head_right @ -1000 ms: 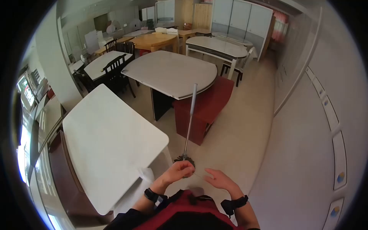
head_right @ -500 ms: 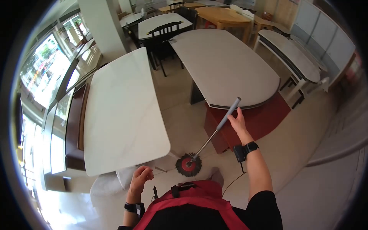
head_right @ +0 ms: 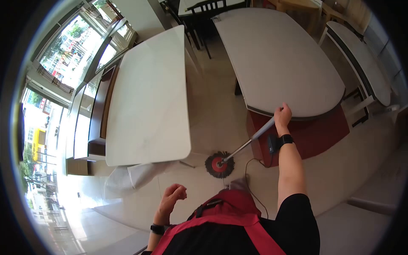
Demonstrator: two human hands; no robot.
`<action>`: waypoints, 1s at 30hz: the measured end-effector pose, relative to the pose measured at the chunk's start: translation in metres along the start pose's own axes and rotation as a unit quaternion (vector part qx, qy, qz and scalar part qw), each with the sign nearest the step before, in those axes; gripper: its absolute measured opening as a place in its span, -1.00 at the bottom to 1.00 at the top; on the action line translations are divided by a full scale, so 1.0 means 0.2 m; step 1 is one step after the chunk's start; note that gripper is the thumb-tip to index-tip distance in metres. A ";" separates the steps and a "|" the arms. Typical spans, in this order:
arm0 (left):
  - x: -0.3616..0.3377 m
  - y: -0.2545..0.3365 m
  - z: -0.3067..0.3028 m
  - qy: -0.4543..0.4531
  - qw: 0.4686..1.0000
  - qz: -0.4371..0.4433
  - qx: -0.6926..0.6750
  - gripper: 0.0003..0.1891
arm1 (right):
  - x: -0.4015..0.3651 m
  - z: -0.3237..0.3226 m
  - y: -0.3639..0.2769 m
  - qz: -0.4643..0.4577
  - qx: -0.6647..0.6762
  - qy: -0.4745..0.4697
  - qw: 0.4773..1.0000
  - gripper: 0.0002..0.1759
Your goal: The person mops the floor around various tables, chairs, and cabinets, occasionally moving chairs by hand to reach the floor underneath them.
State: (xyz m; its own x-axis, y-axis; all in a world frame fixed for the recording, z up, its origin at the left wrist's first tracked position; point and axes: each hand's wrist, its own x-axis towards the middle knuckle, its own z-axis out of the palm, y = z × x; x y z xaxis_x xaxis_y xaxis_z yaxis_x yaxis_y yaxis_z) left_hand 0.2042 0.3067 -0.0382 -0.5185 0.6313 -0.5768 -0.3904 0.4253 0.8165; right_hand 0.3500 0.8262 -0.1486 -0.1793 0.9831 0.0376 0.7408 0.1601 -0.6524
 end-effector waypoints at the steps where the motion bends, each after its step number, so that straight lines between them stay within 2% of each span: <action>1: 0.05 -0.05 0.01 -0.023 0.999 -0.010 0.020 -0.77 | -0.09 -0.02 -0.01 -0.015 -0.001 -0.009 1.000 -0.53; 3: 0.19 -0.16 0.04 -0.067 0.996 -0.023 0.046 -0.76 | -0.38 -0.04 -0.07 -0.143 0.162 0.089 0.972 -0.49; 4: 0.26 -0.24 0.05 -0.083 0.995 -0.033 0.050 -0.75 | -0.58 -0.13 -0.19 -0.096 0.245 0.018 0.965 -0.45; 5: 0.33 -0.31 0.07 -0.093 0.993 -0.041 0.066 -0.75 | -0.76 -0.14 -0.22 -0.132 0.262 0.020 0.956 -0.44; 7: 0.40 -0.39 0.11 -0.112 0.988 -0.038 0.096 -0.74 | -1.04 -0.22 -0.25 -0.197 0.242 -0.111 0.944 -0.53; 8: 0.42 -0.40 0.13 -0.120 0.986 -0.029 0.111 -0.74 | -1.13 -0.24 -0.26 -0.127 0.229 -0.190 0.946 -0.62; 11: 0.48 -0.45 0.16 -0.171 0.978 -0.033 0.119 -0.72 | -1.22 -0.15 -0.26 -0.151 0.353 -0.213 0.899 -0.70; 12: 0.48 -0.48 0.17 -0.193 0.974 -0.039 0.113 -0.72 | -1.26 -0.18 -0.33 -0.091 0.356 -0.225 0.902 -0.75; 13: 0.48 -0.49 0.18 -0.197 0.967 -0.006 0.163 -0.69 | -1.26 -0.27 -0.40 -0.118 0.322 -0.207 0.916 -0.77; 14: 0.51 -0.49 0.19 -0.197 0.956 0.031 0.215 -0.67 | -1.26 -0.37 -0.50 -0.149 0.289 -0.187 0.927 -0.79; 15: 0.53 -0.50 0.21 -0.197 0.942 0.063 0.263 -0.65 | -1.27 -0.53 -0.61 -0.237 0.337 -0.131 0.901 -0.82; 16: 0.56 -0.55 0.22 -0.207 0.945 0.088 0.236 -0.59 | -1.28 -0.77 -0.72 -0.231 0.339 -0.127 0.903 -0.78; 17: 0.59 -0.60 0.25 -0.199 0.947 0.096 0.234 -0.54 | -1.37 -1.05 -0.88 -0.117 0.392 -0.099 0.907 -0.71; 19: 0.66 -0.64 0.30 -0.183 0.949 0.120 0.229 -0.42 | -1.34 -1.50 -0.95 -0.263 0.502 -0.031 0.823 -0.69; 20: 0.66 -0.65 0.33 -0.144 0.937 0.137 0.286 -0.35 | -1.32 -1.72 -0.99 -0.338 0.544 -0.010 0.768 -0.64; 22: 0.68 -0.65 0.36 -0.058 0.899 0.173 0.398 -0.20 | -1.43 -2.09 -1.08 -0.356 0.563 -0.033 0.745 -0.66; 25: 0.64 -0.57 0.42 -0.112 0.887 0.189 0.406 -0.02 | -1.61 -2.56 -1.23 -0.415 0.461 0.004 0.785 -0.73; 26: 0.63 -0.56 0.46 -0.119 0.873 0.325 0.343 -0.28 | -1.64 -2.60 -1.25 -0.433 0.427 0.018 0.794 -0.74; 28: 0.63 -0.53 0.56 -0.307 0.799 0.362 0.370 -0.64 | -1.69 -2.44 -1.37 -0.468 0.434 -0.039 0.768 -0.77; 30: 0.61 -0.51 0.64 -0.332 0.806 0.348 0.345 -0.78 | -1.77 -2.23 -1.40 -0.488 0.387 -0.046 0.781 -0.77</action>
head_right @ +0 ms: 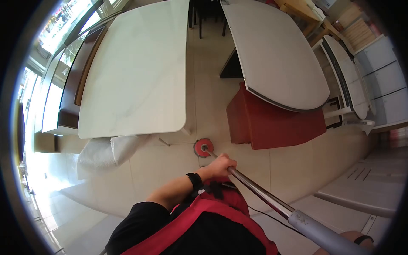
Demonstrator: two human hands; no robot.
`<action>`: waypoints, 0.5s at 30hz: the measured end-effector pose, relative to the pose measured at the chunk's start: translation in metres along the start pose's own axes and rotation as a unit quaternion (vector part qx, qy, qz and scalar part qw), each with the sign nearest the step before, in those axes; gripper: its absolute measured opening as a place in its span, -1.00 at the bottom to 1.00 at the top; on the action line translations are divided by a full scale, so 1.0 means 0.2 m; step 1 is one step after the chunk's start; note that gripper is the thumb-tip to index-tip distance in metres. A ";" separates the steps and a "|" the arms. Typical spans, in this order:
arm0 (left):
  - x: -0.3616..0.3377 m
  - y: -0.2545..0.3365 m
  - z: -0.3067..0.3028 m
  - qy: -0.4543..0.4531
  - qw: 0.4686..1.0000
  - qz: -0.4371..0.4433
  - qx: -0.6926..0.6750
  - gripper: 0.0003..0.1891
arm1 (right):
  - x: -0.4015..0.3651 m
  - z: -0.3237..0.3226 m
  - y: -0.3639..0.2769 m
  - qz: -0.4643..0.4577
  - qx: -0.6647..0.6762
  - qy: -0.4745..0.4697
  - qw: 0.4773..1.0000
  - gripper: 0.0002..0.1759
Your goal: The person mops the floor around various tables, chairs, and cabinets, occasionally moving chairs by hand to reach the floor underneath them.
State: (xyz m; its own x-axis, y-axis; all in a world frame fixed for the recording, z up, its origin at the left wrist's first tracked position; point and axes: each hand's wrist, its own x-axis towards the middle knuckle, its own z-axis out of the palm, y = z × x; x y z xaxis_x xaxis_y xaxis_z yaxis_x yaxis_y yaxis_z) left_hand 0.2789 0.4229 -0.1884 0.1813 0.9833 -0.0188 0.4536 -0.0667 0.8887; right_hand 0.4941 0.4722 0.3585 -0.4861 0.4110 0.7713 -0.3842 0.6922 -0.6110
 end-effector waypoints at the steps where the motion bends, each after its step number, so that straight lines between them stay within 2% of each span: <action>1: 0.04 0.01 -0.02 -0.005 1.000 0.003 -0.015 -0.83 | -0.07 0.09 0.05 -0.002 -0.025 -0.017 1.000 -0.77; 4: 0.16 0.08 -0.14 0.032 0.999 -0.020 -0.019 -0.85 | -0.23 0.18 0.14 -0.023 -0.085 -0.025 0.996 -0.76; 5: 0.21 0.09 -0.18 0.079 0.997 -0.015 0.002 -0.85 | -0.27 0.16 0.15 -0.033 -0.104 -0.012 0.994 -0.76; 8: 0.36 0.10 -0.31 0.219 0.974 -0.009 0.055 -0.84 | -0.36 0.03 0.10 -0.061 -0.166 0.074 0.981 -0.75; 10: 0.47 0.10 -0.38 0.307 0.948 -0.012 0.080 -0.84 | -0.47 -0.02 0.18 -0.061 -0.241 0.140 0.958 -0.74; 11: 0.52 0.13 -0.42 0.310 0.949 0.026 0.060 -0.83 | -0.53 -0.02 0.27 -0.049 -0.285 0.165 0.943 -0.74; 13: 0.59 0.21 -0.50 0.314 0.944 0.099 0.020 -0.81 | -0.70 0.03 0.59 0.030 -0.286 0.193 0.938 -0.70; 14: 0.62 0.19 -0.50 0.274 0.956 0.107 0.005 -0.79 | -0.83 0.10 0.86 0.114 -0.228 0.200 0.946 -0.67; 15: 0.66 0.11 -0.47 0.290 0.954 0.081 -0.020 -0.78 | -0.97 0.18 1.13 0.189 -0.176 0.207 0.944 -0.63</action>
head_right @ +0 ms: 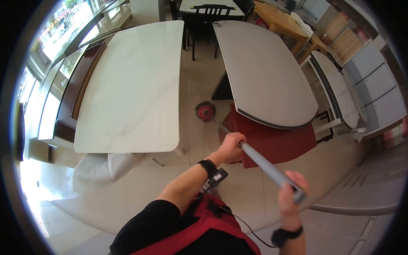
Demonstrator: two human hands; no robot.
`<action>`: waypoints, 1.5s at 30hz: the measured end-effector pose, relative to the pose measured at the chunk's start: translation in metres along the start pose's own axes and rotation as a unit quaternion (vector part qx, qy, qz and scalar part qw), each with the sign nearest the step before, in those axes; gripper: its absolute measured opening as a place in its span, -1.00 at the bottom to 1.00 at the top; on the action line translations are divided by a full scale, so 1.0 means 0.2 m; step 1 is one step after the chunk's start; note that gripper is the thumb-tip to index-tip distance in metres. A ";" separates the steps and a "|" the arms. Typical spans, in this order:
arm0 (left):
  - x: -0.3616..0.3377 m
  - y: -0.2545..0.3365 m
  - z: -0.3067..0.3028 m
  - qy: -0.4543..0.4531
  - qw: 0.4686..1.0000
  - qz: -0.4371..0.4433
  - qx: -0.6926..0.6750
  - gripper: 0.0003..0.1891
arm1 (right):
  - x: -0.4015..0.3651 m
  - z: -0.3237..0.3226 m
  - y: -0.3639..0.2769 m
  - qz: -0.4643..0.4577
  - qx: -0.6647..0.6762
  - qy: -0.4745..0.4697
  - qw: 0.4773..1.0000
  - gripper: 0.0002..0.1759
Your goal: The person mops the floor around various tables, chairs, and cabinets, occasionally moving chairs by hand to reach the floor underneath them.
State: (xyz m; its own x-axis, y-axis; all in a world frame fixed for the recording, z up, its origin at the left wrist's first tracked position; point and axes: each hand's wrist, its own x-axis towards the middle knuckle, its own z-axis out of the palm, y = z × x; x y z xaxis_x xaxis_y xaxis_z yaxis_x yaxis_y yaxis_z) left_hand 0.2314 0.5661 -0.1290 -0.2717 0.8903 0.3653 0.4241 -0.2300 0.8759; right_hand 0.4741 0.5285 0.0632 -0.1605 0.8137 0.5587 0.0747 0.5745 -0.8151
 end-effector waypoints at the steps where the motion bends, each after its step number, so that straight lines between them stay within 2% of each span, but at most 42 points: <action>1: -0.02 -0.11 0.05 0.016 0.999 -0.033 -0.016 -0.76 | -0.09 0.09 0.18 0.021 -0.003 -0.055 0.998 -0.60; 2: -0.03 -0.18 0.09 0.032 0.997 -0.064 -0.032 -0.75 | -0.15 0.12 0.23 -0.033 -0.055 -0.129 0.990 -0.60; 3: -0.03 -0.21 0.05 -0.009 0.993 -0.113 0.035 -0.70 | -0.17 0.14 0.24 -0.092 -0.105 -0.203 0.969 -0.60; 6: -0.11 -0.23 -0.01 -0.028 0.987 -0.048 0.153 -0.67 | -0.25 0.18 0.19 -0.127 -0.086 -0.216 0.964 -0.58; 10: -0.23 -0.04 0.07 -0.036 0.992 -0.013 0.123 -0.68 | -0.24 -0.10 0.11 -0.166 -0.139 -0.189 0.958 -0.60; 12: -0.31 0.09 0.16 -0.037 0.992 0.037 0.111 -0.67 | -0.22 -0.33 0.05 -0.142 -0.116 -0.203 0.962 -0.60; 13: -0.36 0.15 0.23 -0.031 0.994 0.047 0.094 -0.72 | -0.19 -0.42 0.01 -0.133 -0.066 -0.200 0.969 -0.59; 15: -0.46 0.32 0.33 -0.037 0.996 0.053 0.064 -0.85 | -0.13 -0.58 -0.08 -0.140 0.033 -0.187 0.972 -0.56; 17: -0.55 0.52 0.44 -0.056 0.997 0.036 0.048 -0.83 | -0.04 -0.80 -0.12 -0.133 0.133 -0.180 0.966 -0.50; 18: -0.58 0.60 0.51 -0.070 0.997 0.026 0.033 -0.80 | 0.04 -0.93 -0.11 -0.109 0.184 -0.184 0.959 -0.45; 20: -0.63 0.77 0.61 -0.112 0.994 -0.003 -0.001 -0.76 | 0.20 -1.08 -0.12 -0.127 0.261 -0.254 0.922 -0.39; 22: -0.68 0.86 0.72 -0.144 0.988 -0.023 -0.045 -0.74 | 0.31 -1.20 -0.07 -0.122 0.340 -0.280 0.890 -0.37; 24: -0.72 0.88 0.83 -0.161 0.983 -0.022 -0.084 -0.74 | 0.36 -1.35 0.08 -0.123 0.336 -0.262 0.896 -0.36; 25: -0.74 0.89 0.87 -0.167 0.982 -0.037 -0.077 -0.74 | 0.39 -1.48 0.19 -0.127 0.292 -0.233 0.919 -0.35; 28: -0.84 0.84 0.89 -0.168 0.981 -0.069 -0.062 -0.74 | 0.34 -1.57 0.35 -0.072 0.219 -0.243 0.942 -0.35; 29: -0.91 0.79 0.86 -0.158 0.983 -0.071 -0.055 -0.74 | 0.31 -1.54 0.39 -0.044 0.205 -0.262 0.942 -0.35; 32: -1.12 0.66 0.67 -0.108 0.990 -0.093 -0.021 -0.76 | 0.05 -1.31 0.56 0.034 0.256 -0.202 0.945 -0.37; 33: -1.20 0.60 0.58 -0.084 0.991 -0.103 -0.007 -0.76 | -0.05 -1.15 0.54 0.013 0.254 -0.225 0.940 -0.41; 34: -1.29 0.55 0.48 -0.035 0.992 -0.120 0.005 -0.78 | -0.16 -0.97 0.50 -0.006 0.251 -0.248 0.936 -0.45; 36: -1.47 0.42 0.29 0.070 0.984 -0.153 0.064 -0.80 | -0.33 -0.63 0.51 0.033 0.299 -0.292 0.908 -0.38; 38: -1.66 0.29 0.08 0.176 0.955 -0.186 0.152 -0.82 | -0.54 -0.31 0.52 0.061 0.258 -0.313 0.912 -0.40; 40: -1.85 0.14 -0.11 0.274 0.913 -0.223 0.204 -0.86 | -0.73 0.03 0.44 -0.007 0.228 -0.378 0.897 -0.49; 42: -2.07 0.00 -0.31 0.300 0.872 -0.271 0.276 -0.88 | -0.87 0.31 0.29 -0.122 0.160 -0.483 0.852 -0.55; 43: -2.19 -0.06 -0.40 0.291 0.851 -0.318 0.298 -0.88 | -0.95 0.42 0.23 -0.166 0.181 -0.523 0.816 -0.59; 45: -2.41 -0.08 -0.51 0.335 0.817 -0.379 0.276 -0.80 | -1.14 0.58 0.12 -0.096 0.230 -0.608 0.754 -0.67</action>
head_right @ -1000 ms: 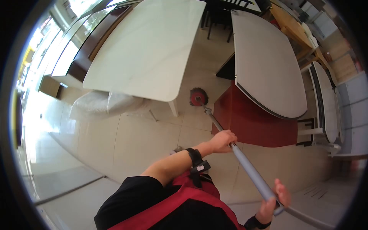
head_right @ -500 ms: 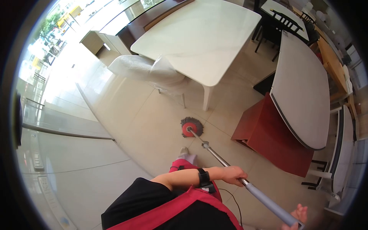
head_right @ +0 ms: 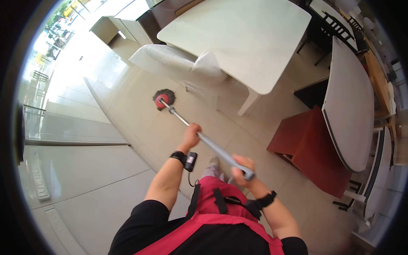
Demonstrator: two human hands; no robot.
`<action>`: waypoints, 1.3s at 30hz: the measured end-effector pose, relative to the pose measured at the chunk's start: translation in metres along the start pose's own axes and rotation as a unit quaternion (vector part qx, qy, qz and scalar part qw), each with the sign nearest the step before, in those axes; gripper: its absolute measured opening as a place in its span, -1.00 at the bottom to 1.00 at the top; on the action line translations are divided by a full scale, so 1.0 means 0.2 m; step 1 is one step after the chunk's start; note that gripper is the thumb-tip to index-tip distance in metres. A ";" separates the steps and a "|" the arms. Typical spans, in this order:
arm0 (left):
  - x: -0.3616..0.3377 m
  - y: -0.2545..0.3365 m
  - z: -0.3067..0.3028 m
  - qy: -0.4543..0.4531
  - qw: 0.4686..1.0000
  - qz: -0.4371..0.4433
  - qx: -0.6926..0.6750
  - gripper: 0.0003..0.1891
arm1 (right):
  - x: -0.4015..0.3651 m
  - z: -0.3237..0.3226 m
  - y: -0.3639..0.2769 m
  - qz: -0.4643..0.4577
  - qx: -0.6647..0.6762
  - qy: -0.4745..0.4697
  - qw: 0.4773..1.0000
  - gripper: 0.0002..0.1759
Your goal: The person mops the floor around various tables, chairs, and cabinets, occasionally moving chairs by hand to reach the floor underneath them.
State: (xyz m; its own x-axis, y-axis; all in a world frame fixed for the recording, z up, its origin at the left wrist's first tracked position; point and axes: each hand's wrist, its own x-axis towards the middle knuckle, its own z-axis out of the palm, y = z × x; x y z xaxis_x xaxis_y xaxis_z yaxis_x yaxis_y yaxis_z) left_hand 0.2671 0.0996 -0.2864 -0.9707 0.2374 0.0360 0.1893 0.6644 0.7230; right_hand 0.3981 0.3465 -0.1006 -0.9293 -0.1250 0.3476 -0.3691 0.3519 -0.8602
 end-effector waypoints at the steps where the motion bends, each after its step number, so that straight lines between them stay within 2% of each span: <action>1: -0.02 -0.18 -0.02 0.004 1.000 0.002 -0.003 -0.75 | 0.04 0.11 -0.02 0.002 0.038 -0.023 0.999 -0.70; 3: -0.09 -0.38 -0.12 -0.027 0.998 0.020 0.061 -0.70 | 0.02 0.25 -0.03 -0.009 0.090 -0.057 0.994 -0.69; 6: -0.23 -0.25 -0.21 -0.090 0.983 -0.110 0.112 -0.62 | -0.15 0.29 -0.01 -0.037 0.114 -0.071 0.990 -0.56; 8: -0.31 -0.08 -0.16 -0.124 0.980 -0.116 0.105 -0.55 | -0.30 0.16 -0.03 -0.045 0.099 -0.059 0.992 -0.43; 10: -0.41 0.12 -0.04 -0.165 0.974 -0.116 0.108 -0.44 | -0.45 -0.09 -0.09 -0.032 0.062 -0.068 0.995 -0.42; 15: -0.74 0.75 0.44 -0.198 0.976 0.092 0.009 -0.43 | -0.96 -0.93 -0.32 -0.022 -0.029 -0.068 0.997 -0.42; 17: -0.89 1.14 0.62 -0.265 0.957 0.118 -0.028 -0.42 | -1.27 -1.33 -0.38 0.088 0.080 -0.092 0.989 -0.45; 19: -1.04 1.49 0.80 -0.316 0.923 0.202 -0.088 -0.41 | -1.58 -1.65 -0.66 0.179 -0.083 0.009 0.980 -0.48; 21: -1.16 1.81 0.98 -0.372 0.860 0.302 -0.178 -0.40 | -1.82 -1.90 -0.94 0.278 -0.033 0.136 0.950 -0.56; 23: -1.23 2.14 1.09 -0.479 0.763 0.354 -0.250 -0.43 | -2.02 -2.08 -1.14 0.206 0.005 0.219 0.954 -0.54; 25: -1.31 2.41 1.17 -0.523 0.664 0.365 -0.391 -0.55 | -2.19 -2.21 -1.30 0.131 -0.001 0.275 0.953 -0.55; 28: -1.40 2.61 1.39 -0.614 0.657 0.334 -0.283 -0.72 | -2.21 -2.23 -1.52 0.064 0.076 0.365 0.926 -0.56; 31: -1.53 2.70 1.47 -0.560 0.709 0.345 -0.256 -0.76 | -2.26 -2.23 -1.51 -0.026 0.007 0.342 0.939 -0.56; 34: -1.51 2.62 1.45 -0.565 0.711 0.350 -0.230 -0.73 | -2.20 -2.17 -1.50 -0.018 -0.017 0.367 0.930 -0.57; 37: -1.48 2.46 1.42 -0.499 0.766 0.350 -0.204 -0.71 | -2.22 -2.24 -1.34 -0.013 0.051 0.319 0.946 -0.56; 39: -1.51 2.37 1.35 -0.445 0.821 0.297 -0.198 -0.72 | -2.27 -2.30 -1.16 -0.009 0.125 0.270 0.955 -0.51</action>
State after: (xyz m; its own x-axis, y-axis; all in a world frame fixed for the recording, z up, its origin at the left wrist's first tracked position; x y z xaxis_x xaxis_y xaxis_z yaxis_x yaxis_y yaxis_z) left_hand 0.6896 0.5344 -0.1410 -0.1985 0.9774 0.0723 0.3575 0.0035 0.9339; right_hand 0.9122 0.7480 0.1133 -0.8051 0.3910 0.4460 -0.4389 0.1129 -0.8914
